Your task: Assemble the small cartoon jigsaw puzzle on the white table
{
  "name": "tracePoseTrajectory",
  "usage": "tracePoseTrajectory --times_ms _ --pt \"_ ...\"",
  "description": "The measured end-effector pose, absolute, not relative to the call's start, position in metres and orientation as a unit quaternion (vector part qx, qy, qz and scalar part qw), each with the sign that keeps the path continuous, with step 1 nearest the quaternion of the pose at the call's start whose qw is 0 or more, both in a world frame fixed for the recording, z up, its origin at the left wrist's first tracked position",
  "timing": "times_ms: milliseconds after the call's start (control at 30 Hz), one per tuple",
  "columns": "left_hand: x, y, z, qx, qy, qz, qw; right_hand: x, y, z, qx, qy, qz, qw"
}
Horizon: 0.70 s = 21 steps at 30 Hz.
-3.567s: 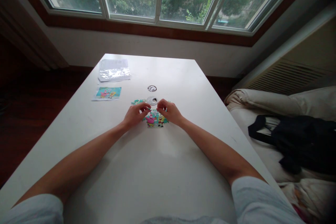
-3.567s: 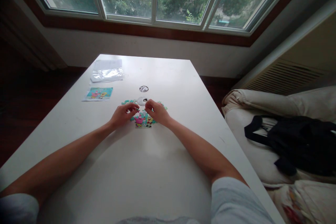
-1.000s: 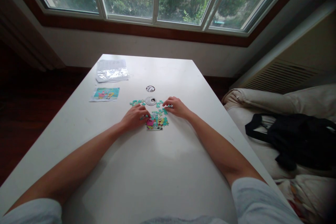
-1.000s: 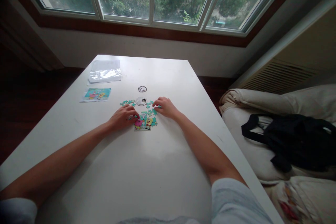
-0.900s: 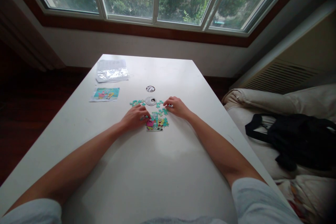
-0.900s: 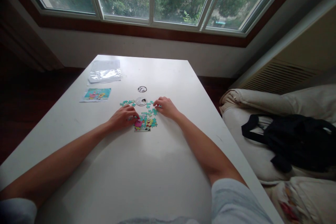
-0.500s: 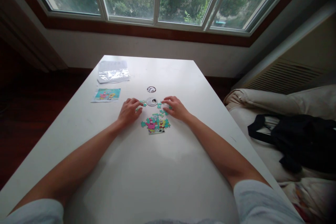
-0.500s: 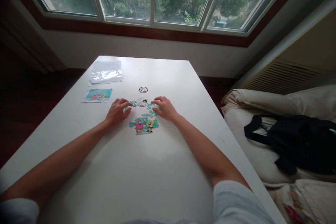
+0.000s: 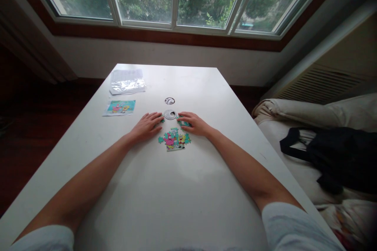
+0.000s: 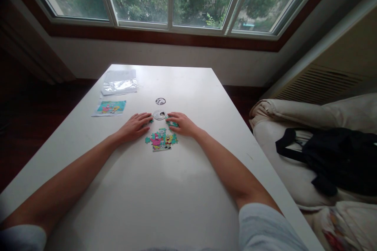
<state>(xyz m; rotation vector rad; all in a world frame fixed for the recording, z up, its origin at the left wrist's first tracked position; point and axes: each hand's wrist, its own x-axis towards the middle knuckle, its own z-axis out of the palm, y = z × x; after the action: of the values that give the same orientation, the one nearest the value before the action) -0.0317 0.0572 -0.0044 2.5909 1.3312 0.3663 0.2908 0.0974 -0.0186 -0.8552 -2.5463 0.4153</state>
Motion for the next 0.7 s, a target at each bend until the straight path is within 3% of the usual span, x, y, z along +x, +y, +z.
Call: tracePoseTrajectory --times_ms 433,700 --pt "-0.033 0.059 -0.004 0.842 0.411 0.272 0.22 0.293 0.097 -0.019 -0.307 -0.919 0.134 0.207" --pt "-0.048 0.065 0.001 0.83 0.486 0.26 0.083 0.292 0.098 -0.022 -0.336 -0.912 0.117 0.204"
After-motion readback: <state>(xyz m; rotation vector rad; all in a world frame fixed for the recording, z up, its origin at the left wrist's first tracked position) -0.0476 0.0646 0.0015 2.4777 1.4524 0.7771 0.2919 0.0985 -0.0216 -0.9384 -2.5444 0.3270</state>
